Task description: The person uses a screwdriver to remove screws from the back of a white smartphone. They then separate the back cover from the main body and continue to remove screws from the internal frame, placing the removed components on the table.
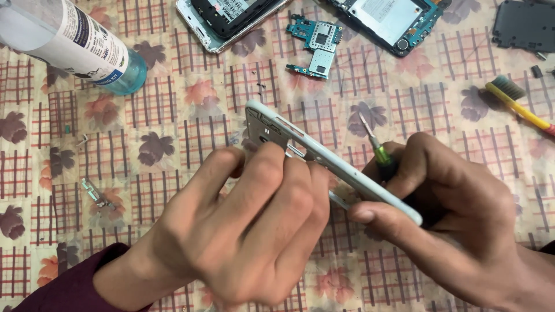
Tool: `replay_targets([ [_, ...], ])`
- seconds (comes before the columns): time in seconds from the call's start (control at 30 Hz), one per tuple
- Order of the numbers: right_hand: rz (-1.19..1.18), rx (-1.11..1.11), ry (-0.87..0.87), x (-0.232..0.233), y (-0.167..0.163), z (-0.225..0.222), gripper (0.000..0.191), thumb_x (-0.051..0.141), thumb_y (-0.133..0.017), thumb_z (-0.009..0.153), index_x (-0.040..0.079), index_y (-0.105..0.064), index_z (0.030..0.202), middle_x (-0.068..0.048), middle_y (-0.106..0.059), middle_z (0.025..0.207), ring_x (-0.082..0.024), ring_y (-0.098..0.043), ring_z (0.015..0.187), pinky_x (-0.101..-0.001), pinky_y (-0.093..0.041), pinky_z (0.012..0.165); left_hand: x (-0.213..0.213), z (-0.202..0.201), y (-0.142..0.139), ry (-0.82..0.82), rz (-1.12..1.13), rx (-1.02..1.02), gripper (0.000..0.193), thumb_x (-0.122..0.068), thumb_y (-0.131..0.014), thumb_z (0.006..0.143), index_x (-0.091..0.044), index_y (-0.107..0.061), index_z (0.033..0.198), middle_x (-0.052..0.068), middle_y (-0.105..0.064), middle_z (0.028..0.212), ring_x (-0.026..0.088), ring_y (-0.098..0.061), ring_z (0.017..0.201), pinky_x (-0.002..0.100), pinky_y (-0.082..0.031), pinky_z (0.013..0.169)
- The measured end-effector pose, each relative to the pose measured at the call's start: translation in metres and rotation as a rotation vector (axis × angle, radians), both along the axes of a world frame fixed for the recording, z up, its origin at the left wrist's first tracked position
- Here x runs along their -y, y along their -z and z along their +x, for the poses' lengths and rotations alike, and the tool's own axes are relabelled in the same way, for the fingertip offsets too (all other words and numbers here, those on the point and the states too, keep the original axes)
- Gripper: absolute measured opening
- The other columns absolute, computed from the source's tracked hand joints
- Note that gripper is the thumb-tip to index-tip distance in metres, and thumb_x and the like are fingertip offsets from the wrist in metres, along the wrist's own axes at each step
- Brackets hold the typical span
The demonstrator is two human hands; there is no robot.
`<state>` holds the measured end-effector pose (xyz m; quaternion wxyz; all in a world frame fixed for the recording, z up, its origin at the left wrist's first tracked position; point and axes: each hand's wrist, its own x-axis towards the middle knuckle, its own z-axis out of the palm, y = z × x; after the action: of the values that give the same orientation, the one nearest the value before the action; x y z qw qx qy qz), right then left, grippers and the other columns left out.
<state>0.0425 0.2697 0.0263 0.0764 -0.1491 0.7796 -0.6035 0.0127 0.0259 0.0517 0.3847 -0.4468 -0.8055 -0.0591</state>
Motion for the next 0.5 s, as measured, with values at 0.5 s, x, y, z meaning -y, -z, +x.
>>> replay_targets([
  [0.5,0.502,-0.533,-0.017,0.003,0.003,-0.003,0.044,0.022,-0.089,0.084,0.004,-0.049,0.084,-0.012,-0.072,0.082,-0.006,-0.060,0.054,-0.0230,-0.041,0.034,-0.020,0.022,0.011,0.218,1.084,1.544,0.016,-0.009,-0.074,0.090,0.005,-0.069,0.095,0.009,-0.066,0.091,0.008,-0.068,0.077,0.020,-0.062,0.062],
])
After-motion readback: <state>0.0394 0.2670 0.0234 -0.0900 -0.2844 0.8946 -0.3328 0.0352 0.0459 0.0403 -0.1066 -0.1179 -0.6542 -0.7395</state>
